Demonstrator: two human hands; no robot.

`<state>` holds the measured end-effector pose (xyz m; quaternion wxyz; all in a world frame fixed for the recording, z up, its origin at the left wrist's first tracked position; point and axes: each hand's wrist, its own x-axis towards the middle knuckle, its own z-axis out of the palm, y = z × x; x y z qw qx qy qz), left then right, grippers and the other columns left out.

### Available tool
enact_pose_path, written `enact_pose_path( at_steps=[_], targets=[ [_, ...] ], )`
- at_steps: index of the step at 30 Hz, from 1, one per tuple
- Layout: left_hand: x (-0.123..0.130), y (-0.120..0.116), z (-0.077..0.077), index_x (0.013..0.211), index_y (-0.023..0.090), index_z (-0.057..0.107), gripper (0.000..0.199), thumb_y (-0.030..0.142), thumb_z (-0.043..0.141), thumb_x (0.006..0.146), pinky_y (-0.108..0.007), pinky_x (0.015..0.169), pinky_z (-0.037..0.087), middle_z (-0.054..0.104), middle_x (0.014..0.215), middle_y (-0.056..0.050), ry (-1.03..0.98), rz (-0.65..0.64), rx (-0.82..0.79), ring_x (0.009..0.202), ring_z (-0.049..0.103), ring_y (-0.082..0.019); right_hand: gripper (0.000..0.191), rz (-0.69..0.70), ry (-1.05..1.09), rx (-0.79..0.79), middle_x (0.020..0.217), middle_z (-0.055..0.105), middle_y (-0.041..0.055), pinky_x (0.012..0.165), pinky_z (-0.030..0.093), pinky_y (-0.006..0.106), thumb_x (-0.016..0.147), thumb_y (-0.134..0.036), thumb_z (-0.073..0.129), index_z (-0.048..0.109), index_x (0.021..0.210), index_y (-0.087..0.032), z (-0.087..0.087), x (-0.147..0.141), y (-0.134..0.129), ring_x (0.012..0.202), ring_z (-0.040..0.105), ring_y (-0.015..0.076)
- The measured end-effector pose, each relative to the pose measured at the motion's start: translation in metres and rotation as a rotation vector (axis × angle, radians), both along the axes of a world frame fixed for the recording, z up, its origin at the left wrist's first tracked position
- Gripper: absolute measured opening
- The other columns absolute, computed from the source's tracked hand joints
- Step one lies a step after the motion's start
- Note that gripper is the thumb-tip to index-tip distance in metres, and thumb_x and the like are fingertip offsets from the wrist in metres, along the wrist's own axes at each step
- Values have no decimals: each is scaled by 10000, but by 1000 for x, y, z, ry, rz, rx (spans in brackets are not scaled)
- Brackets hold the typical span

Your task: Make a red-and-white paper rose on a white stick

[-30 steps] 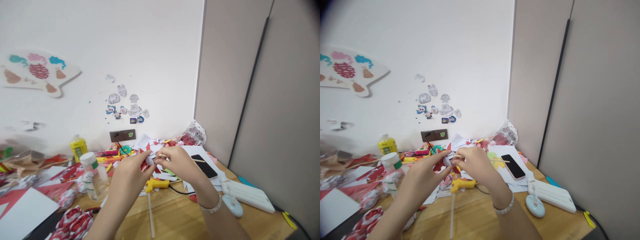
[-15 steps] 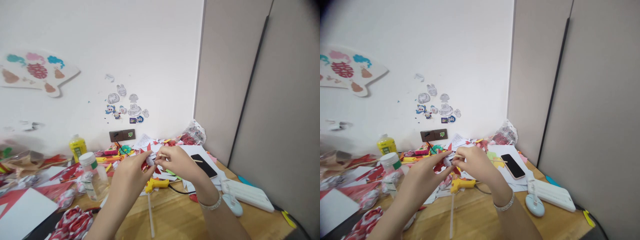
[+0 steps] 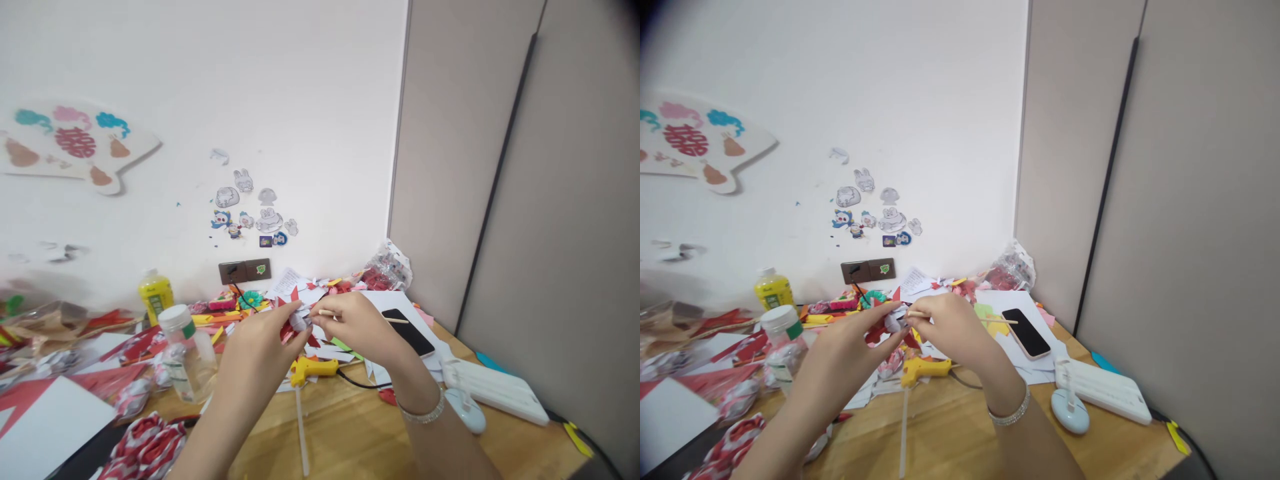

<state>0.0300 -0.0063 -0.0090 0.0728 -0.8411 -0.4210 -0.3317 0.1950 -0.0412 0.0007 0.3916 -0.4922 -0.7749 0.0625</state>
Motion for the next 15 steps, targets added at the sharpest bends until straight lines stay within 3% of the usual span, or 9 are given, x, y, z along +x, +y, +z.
enact_pose_path(
  at_steps=[5, 15],
  targets=[
    [0, 2, -3, 1069, 225, 663, 332, 313, 556, 768, -281, 670, 470, 745, 815, -49, 6, -15, 23, 759, 676, -221, 198, -87, 35, -28, 610, 556, -47, 530, 298, 194, 798, -149, 572, 526, 607, -172, -1, -4, 0, 565, 488, 84],
    [1, 2, -2, 1088, 205, 657, 356, 332, 540, 776, -288, 638, 459, 746, 828, -54, -20, 0, 21, 747, 671, -227, 180, -75, 12, -46, 604, 599, -42, 543, 289, 208, 809, -158, 582, 579, 630, -176, 0, -4, -2, 567, 499, 92]
  ],
)
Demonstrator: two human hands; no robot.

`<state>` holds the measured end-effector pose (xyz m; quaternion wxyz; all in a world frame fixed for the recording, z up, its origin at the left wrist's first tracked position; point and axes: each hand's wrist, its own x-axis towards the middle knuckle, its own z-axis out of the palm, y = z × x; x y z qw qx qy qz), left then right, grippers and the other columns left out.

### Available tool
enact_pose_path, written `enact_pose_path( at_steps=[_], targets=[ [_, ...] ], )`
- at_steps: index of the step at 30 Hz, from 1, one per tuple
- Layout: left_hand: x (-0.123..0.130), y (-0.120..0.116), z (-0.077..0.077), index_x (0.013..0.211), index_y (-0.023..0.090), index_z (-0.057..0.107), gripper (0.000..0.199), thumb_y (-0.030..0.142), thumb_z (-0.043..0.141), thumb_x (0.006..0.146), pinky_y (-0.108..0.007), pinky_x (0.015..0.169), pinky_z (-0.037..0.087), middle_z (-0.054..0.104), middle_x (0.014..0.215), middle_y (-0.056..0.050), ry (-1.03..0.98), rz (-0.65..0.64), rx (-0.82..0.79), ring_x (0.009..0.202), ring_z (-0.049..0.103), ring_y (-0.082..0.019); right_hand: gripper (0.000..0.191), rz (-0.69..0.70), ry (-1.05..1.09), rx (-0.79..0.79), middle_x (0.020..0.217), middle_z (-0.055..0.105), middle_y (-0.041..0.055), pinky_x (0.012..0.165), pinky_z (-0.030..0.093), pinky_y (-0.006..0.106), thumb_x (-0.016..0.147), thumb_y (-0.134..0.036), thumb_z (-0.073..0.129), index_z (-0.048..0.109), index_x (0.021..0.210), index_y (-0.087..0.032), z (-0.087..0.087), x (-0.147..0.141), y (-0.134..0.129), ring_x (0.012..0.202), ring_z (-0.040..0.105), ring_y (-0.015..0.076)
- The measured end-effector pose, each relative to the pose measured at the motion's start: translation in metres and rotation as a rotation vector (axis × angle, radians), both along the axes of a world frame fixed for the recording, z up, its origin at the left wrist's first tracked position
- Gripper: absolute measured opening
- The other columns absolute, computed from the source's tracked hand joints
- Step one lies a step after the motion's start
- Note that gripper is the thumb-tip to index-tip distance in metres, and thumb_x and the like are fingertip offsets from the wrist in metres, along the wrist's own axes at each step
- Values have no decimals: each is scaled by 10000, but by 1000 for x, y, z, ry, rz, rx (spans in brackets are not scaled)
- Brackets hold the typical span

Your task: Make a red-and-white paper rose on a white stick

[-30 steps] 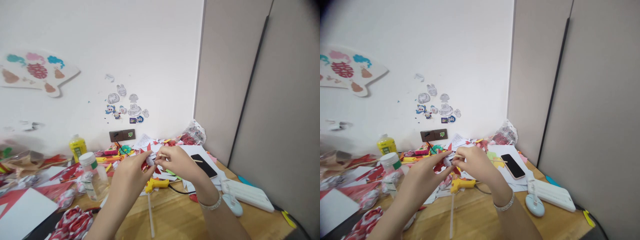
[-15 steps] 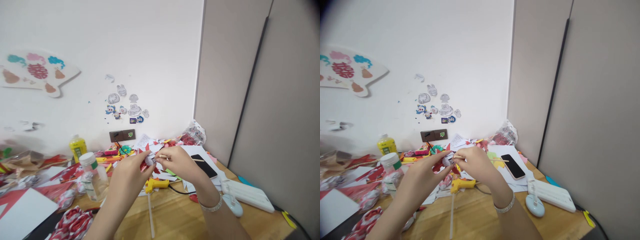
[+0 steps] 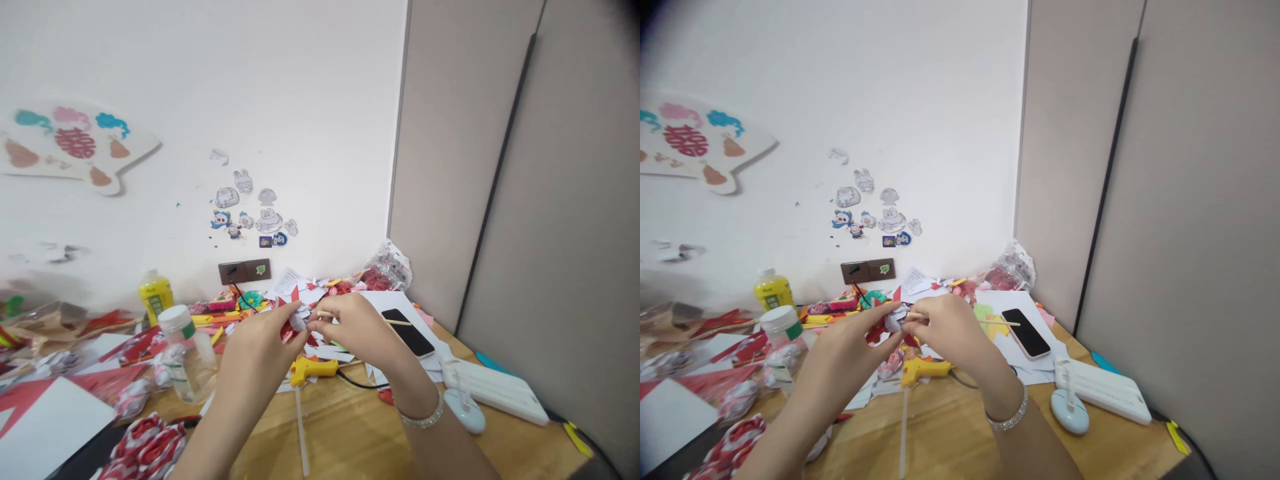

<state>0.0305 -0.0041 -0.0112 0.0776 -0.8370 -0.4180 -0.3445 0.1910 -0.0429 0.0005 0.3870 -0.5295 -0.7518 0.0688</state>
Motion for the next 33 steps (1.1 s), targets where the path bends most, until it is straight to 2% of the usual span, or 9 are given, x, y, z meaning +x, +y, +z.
enact_pose_path(
  at_steps=[5, 9, 16, 22, 26, 28, 33],
  targets=[
    [-1, 0, 1, 1106, 217, 647, 379, 339, 554, 759, -251, 589, 436, 745, 806, -37, -32, 27, -1, 704, 661, -194, 219, 49, 1, 13, 596, 601, -33, 551, 304, 220, 860, -152, 493, 623, 686, -180, -2, 3, 1, 571, 509, 103],
    [-1, -1, 2, 1116, 210, 646, 385, 330, 553, 763, -265, 604, 441, 746, 824, -41, -16, 15, -24, 718, 663, -206, 202, 57, 59, -20, 585, 596, -28, 556, 319, 219, 851, -173, 501, 633, 697, -178, -4, 4, 3, 592, 528, 114],
    [-1, -1, 2, 1110, 206, 652, 386, 354, 543, 771, -260, 578, 433, 739, 781, -44, -7, 83, -29, 695, 663, -211, 269, 58, 55, -49, 553, 545, -40, 513, 298, 193, 832, -137, 483, 504, 566, -171, -1, -1, -3, 525, 510, 84],
    [2, -4, 6, 1106, 208, 661, 398, 379, 542, 767, -270, 580, 434, 742, 795, -53, -23, 133, -52, 694, 667, -225, 229, -65, -46, 31, 565, 580, -33, 533, 284, 213, 805, -98, 491, 563, 603, -178, -3, -11, 0, 541, 501, 97],
    [2, -6, 9, 1108, 211, 660, 404, 381, 527, 767, -269, 568, 423, 743, 815, -61, -47, 211, -108, 707, 671, -235, 167, -130, -96, 66, 724, 673, 13, 580, 307, 225, 803, -110, 513, 651, 767, -197, -5, -22, 0, 675, 574, 139],
    [1, -5, 9, 1107, 216, 659, 405, 389, 525, 767, -264, 571, 420, 743, 822, -57, -60, 203, -117, 711, 671, -230, 155, -147, -92, 75, 742, 678, 20, 587, 309, 226, 814, -128, 520, 656, 783, -196, -5, -23, 0, 690, 580, 144],
    [-1, -1, 5, 1117, 210, 652, 415, 390, 544, 759, -259, 595, 420, 738, 803, -43, -60, 92, -120, 714, 660, -214, 191, -125, -10, 78, 579, 587, -24, 535, 279, 216, 850, -178, 515, 622, 691, -181, -5, -12, 2, 555, 493, 108]
  ],
)
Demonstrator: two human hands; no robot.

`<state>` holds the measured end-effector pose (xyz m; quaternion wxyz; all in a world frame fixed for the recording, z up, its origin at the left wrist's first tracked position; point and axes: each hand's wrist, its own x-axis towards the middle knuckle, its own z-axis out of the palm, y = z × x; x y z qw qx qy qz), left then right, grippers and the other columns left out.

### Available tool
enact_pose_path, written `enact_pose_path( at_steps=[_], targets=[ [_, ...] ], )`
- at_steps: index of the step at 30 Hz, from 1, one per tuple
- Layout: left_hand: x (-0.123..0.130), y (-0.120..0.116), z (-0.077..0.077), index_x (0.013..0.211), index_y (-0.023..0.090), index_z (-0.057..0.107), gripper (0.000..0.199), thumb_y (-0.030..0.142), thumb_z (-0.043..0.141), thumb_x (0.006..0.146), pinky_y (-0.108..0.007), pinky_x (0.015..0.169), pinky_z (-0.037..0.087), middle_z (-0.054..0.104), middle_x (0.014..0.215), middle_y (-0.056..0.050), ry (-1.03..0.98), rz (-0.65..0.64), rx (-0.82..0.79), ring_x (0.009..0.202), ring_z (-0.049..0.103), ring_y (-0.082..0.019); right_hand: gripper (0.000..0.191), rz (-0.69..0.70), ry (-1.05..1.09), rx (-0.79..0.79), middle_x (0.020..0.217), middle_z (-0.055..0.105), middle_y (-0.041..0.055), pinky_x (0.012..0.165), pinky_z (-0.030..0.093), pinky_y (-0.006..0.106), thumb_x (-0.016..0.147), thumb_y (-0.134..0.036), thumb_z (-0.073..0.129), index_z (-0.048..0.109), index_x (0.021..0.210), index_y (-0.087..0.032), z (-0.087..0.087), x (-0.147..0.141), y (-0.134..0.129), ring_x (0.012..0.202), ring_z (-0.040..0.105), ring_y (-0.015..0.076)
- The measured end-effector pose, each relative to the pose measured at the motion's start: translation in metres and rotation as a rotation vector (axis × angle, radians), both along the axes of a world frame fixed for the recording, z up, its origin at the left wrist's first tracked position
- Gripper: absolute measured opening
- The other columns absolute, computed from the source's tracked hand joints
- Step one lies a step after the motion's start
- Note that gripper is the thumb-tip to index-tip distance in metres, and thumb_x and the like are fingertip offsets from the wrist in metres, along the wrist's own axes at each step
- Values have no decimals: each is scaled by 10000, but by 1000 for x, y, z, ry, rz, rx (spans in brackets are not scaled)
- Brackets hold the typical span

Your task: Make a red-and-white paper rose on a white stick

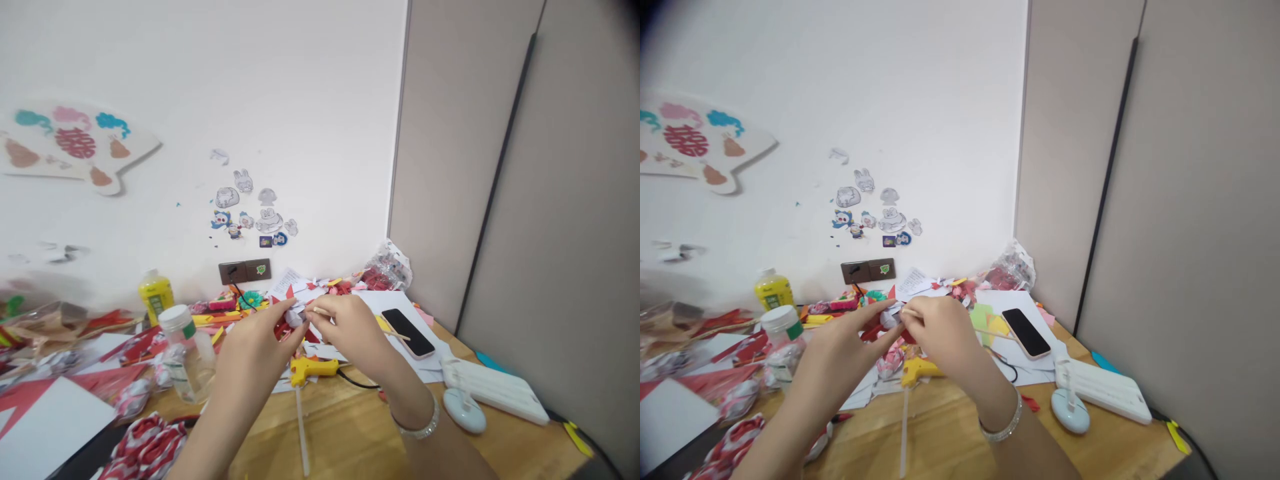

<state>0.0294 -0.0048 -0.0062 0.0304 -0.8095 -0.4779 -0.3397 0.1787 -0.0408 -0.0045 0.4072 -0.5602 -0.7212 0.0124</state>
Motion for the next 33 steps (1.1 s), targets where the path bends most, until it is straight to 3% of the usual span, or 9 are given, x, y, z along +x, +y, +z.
enact_pose_path(
  at_steps=[7, 20, 28, 33],
  targets=[
    [-1, 0, 0, 1092, 222, 660, 383, 375, 536, 764, -258, 600, 411, 732, 779, -32, 4, -71, 17, 706, 652, -206, 88, 111, 88, -89, 610, 584, -43, 560, 298, 206, 819, -181, 581, 624, 744, -193, 3, 9, 1, 591, 510, 101],
    [0, 0, 0, 1045, 221, 677, 342, 364, 542, 765, -247, 574, 390, 719, 727, -19, -12, -87, 40, 661, 636, -186, 125, 191, 108, -54, 590, 553, -60, 580, 315, 195, 831, -153, 570, 568, 711, -187, 2, 10, 3, 574, 500, 88],
    [0, -1, 1, 1077, 223, 663, 354, 345, 558, 761, -248, 586, 394, 728, 758, -22, 20, -61, 19, 690, 645, -194, 258, 161, -19, -4, 591, 519, -50, 547, 273, 192, 892, -157, 494, 516, 636, -175, 3, 10, 3, 564, 461, 82],
    [0, 2, -1, 1089, 222, 657, 361, 333, 560, 759, -252, 609, 406, 738, 799, -28, 17, -53, 29, 726, 657, -203, 195, 115, -141, 24, 684, 612, -19, 582, 303, 200, 887, -136, 501, 599, 724, -178, 4, 11, 2, 651, 538, 106]
  ],
)
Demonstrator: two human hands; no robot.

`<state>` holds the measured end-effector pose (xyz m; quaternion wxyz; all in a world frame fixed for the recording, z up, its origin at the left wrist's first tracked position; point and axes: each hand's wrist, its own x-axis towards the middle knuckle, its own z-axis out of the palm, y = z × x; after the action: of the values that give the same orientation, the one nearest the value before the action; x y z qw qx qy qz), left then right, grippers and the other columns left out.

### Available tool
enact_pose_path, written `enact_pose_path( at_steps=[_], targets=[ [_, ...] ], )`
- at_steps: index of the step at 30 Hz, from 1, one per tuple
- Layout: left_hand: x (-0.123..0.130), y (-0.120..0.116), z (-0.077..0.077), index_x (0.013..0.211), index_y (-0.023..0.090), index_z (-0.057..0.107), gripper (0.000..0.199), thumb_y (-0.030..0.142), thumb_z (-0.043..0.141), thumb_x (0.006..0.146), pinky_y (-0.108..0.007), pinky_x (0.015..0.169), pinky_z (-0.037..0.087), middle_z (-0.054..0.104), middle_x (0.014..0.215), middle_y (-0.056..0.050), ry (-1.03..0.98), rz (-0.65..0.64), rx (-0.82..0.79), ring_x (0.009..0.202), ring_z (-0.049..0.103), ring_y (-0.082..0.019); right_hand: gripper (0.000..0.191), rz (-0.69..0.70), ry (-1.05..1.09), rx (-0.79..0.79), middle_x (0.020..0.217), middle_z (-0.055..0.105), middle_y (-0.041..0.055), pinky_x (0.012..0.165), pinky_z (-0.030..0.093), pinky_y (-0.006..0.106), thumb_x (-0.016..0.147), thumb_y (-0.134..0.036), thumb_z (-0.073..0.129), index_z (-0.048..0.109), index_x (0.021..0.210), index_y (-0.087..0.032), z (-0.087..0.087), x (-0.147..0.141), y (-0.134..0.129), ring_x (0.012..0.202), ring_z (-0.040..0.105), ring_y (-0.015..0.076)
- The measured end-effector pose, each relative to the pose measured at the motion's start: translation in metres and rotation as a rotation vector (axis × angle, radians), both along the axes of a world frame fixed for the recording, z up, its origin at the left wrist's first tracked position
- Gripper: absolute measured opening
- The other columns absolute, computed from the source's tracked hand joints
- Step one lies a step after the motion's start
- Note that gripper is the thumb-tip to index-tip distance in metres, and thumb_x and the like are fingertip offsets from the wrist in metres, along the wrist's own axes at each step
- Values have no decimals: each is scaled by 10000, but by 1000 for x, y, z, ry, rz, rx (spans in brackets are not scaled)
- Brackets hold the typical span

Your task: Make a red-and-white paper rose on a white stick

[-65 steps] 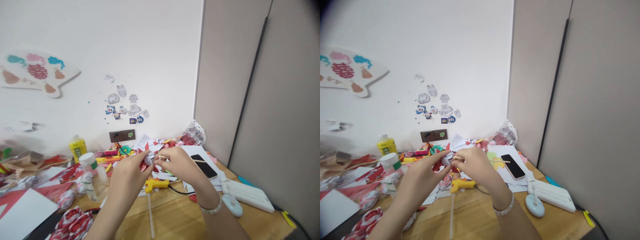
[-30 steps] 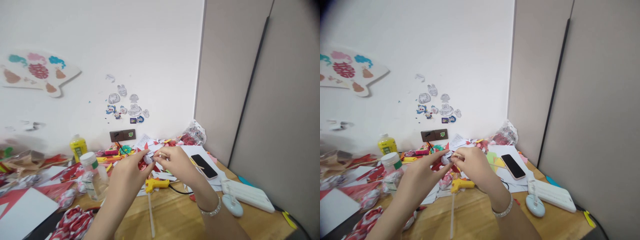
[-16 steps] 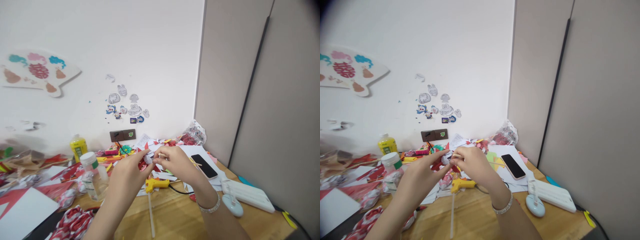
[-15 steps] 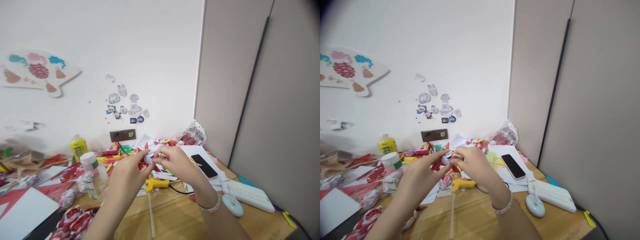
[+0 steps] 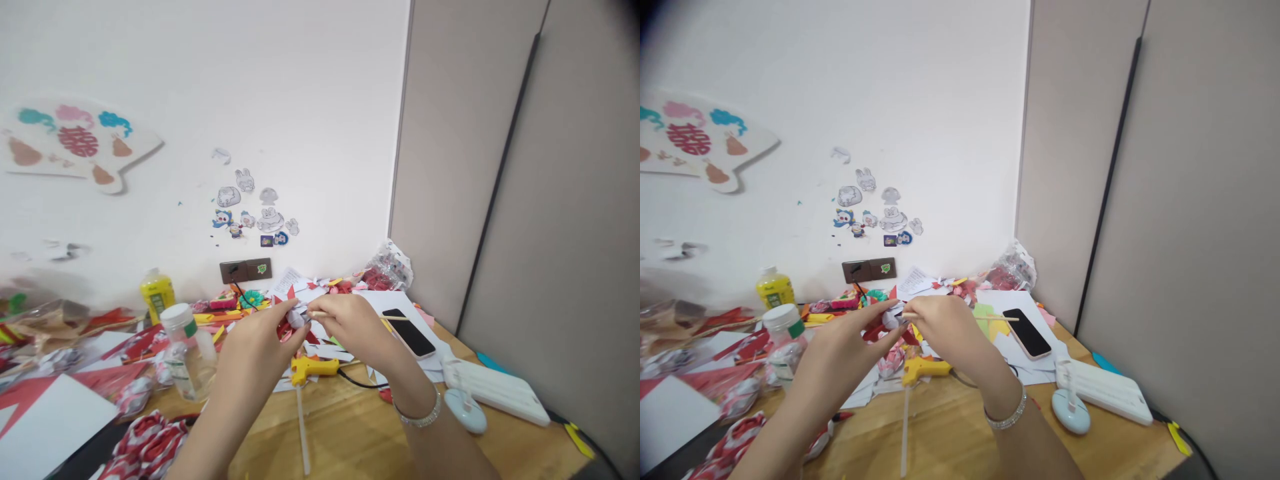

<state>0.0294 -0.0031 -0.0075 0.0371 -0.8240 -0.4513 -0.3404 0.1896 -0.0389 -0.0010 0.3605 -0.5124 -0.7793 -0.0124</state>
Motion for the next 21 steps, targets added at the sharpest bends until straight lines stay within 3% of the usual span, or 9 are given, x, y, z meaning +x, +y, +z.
enact_pose_path(
  at_steps=[4, 8, 15, 21],
  targets=[
    [-1, 1, -2, 1097, 223, 653, 372, 359, 547, 768, -252, 598, 406, 736, 790, -31, -5, 10, 21, 715, 653, -200, 125, 12, -8, -6, 815, 680, 2, 636, 349, 205, 885, -168, 528, 648, 860, -193, 1, 1, -2, 744, 600, 124],
    [-2, -2, 0, 1091, 233, 654, 358, 347, 545, 769, -245, 586, 400, 730, 769, -18, 2, -6, 1, 703, 648, -191, 158, 34, -12, -2, 844, 691, 5, 644, 363, 200, 883, -124, 508, 651, 858, -186, 1, 2, -2, 756, 605, 117],
    [-1, -5, 4, 1056, 210, 673, 356, 356, 537, 761, -249, 581, 407, 732, 780, -40, 21, -12, -11, 696, 648, -199, 147, 22, 106, -35, 661, 613, -38, 568, 320, 193, 847, -177, 584, 589, 700, -178, -1, 2, 1, 590, 519, 87],
    [-2, -3, 3, 1077, 218, 666, 366, 354, 532, 765, -265, 595, 412, 730, 772, -39, 48, -11, -3, 704, 649, -213, 200, 29, 200, -80, 628, 572, -53, 560, 304, 195, 822, -161, 586, 508, 639, -178, -4, -1, 3, 580, 497, 85]
  ],
)
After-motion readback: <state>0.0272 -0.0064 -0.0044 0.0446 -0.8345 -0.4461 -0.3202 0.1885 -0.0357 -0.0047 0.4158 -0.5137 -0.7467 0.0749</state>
